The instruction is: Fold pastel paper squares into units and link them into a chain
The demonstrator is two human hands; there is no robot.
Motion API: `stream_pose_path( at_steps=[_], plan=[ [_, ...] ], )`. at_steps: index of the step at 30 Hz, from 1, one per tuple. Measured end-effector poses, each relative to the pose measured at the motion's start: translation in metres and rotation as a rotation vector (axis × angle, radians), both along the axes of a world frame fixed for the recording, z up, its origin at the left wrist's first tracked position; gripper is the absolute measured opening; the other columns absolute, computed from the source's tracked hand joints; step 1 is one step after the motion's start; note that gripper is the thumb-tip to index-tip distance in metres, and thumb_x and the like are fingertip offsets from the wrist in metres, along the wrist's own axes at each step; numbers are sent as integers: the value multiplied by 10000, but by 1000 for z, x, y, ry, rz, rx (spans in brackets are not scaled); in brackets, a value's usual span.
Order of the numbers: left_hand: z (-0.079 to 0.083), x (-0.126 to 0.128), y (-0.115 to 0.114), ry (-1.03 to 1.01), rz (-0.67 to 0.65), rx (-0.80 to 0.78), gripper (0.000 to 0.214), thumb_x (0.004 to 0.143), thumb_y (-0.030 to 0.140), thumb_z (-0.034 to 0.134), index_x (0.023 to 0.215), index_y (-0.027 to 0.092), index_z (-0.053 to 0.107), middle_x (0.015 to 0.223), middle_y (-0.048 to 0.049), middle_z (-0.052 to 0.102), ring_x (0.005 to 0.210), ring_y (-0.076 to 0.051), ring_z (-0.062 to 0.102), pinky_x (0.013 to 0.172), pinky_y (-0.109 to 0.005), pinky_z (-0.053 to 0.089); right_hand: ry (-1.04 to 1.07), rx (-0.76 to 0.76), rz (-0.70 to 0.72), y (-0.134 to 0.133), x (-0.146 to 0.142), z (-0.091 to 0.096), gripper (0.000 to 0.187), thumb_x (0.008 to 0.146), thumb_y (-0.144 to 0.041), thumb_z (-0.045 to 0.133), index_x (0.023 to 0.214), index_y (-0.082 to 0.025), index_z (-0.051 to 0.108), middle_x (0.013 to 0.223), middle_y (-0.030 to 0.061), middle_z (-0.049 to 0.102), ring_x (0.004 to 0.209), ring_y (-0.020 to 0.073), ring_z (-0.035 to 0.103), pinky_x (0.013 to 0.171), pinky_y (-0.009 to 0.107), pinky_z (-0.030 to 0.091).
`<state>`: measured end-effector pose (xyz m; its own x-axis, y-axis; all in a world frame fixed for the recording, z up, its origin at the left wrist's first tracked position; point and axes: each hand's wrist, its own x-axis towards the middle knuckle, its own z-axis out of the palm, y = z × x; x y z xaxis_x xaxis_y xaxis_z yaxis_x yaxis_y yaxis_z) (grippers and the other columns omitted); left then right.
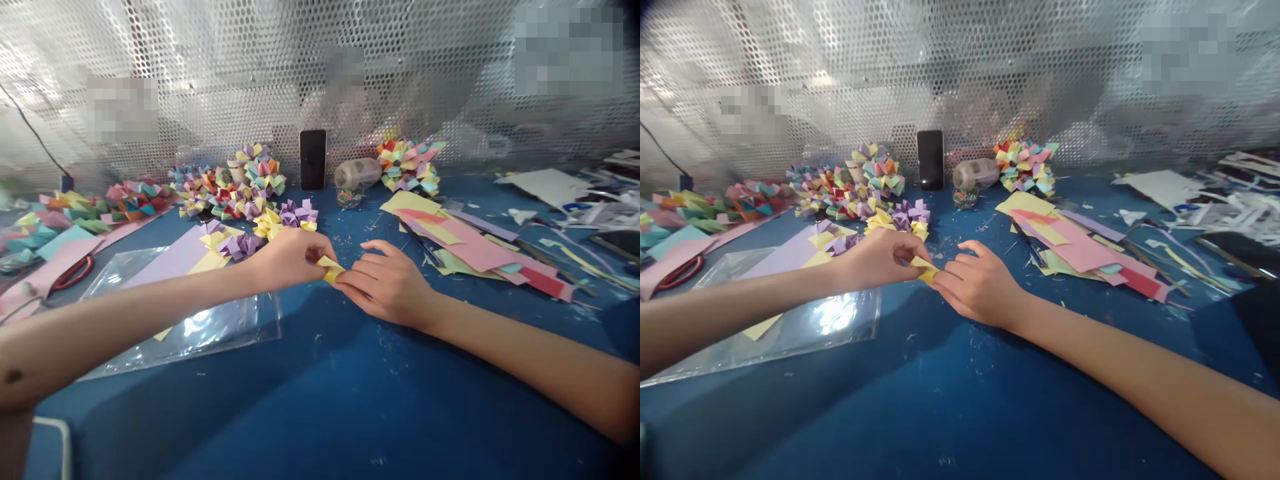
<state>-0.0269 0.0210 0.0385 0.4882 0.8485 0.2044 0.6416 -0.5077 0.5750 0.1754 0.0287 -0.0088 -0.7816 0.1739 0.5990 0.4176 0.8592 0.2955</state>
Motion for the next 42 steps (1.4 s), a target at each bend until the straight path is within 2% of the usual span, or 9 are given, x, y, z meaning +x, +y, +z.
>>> stream_pose_path(
  at_steps=[5,9,12,18,23,28,32,36,42],
  plan=[
    [5,4,7,-84,30,52,142,664,152,597,767,173,691,578,26,562,523,-63,451,491,-172,352,189,15,61,6,8,-1,87,823,-197,567,905,-181,590,702,-18,665,588,103,562,850,343,428],
    [0,-2,25,-123,44,54,132,655,174,602,765,164,674,614,20,562,520,-57,429,468,-178,323,58,137,48,10,13,-1,116,826,-195,540,897,-184,631,626,-32,634,549,106,514,830,354,431],
    [-8,-7,35,-134,66,39,121,640,185,610,743,164,669,591,28,537,501,-52,401,454,-182,305,-61,203,26,13,13,-2,210,847,-210,505,983,-172,661,573,-30,601,542,118,490,800,361,430],
    [-15,-7,37,-167,81,-106,113,621,174,622,725,148,658,539,35,508,470,-52,379,437,-199,280,-109,118,-4,13,8,-3,281,855,-190,484,1064,-125,660,562,-10,598,528,119,488,784,376,416],
    [-19,-5,38,-205,81,-160,112,602,141,636,713,150,653,505,47,502,432,-39,377,405,-186,263,-110,84,1,13,9,-4,283,856,-196,476,1063,-150,663,574,-8,614,540,122,495,782,370,414],
    [-24,-5,43,-298,93,-315,136,591,98,655,720,135,634,516,39,551,422,-46,455,415,-183,346,-162,119,21,14,10,-4,281,864,-221,459,1049,-172,664,564,-25,609,552,123,501,805,367,409],
    [-25,-5,44,-414,84,-434,143,582,62,666,703,119,617,541,28,583,458,-53,513,440,-177,411,-145,75,7,14,9,-4,289,849,-205,471,1059,-151,662,585,-15,623,544,122,497,816,374,402],
    [-22,-3,42,-427,107,-463,139,576,27,657,677,113,614,506,36,562,447,-47,499,426,-164,393,-140,43,6,14,9,-4,306,844,-198,468,1078,-157,661,588,-3,630,542,122,491,812,375,394],
    [-23,-2,41,-406,91,-423,144,568,56,668,697,108,632,563,5,598,477,-78,529,473,-218,432,-167,35,-23,14,8,-3,329,850,-205,453,1116,-165,642,602,-6,635,552,127,499,818,371,381]
  ],
)
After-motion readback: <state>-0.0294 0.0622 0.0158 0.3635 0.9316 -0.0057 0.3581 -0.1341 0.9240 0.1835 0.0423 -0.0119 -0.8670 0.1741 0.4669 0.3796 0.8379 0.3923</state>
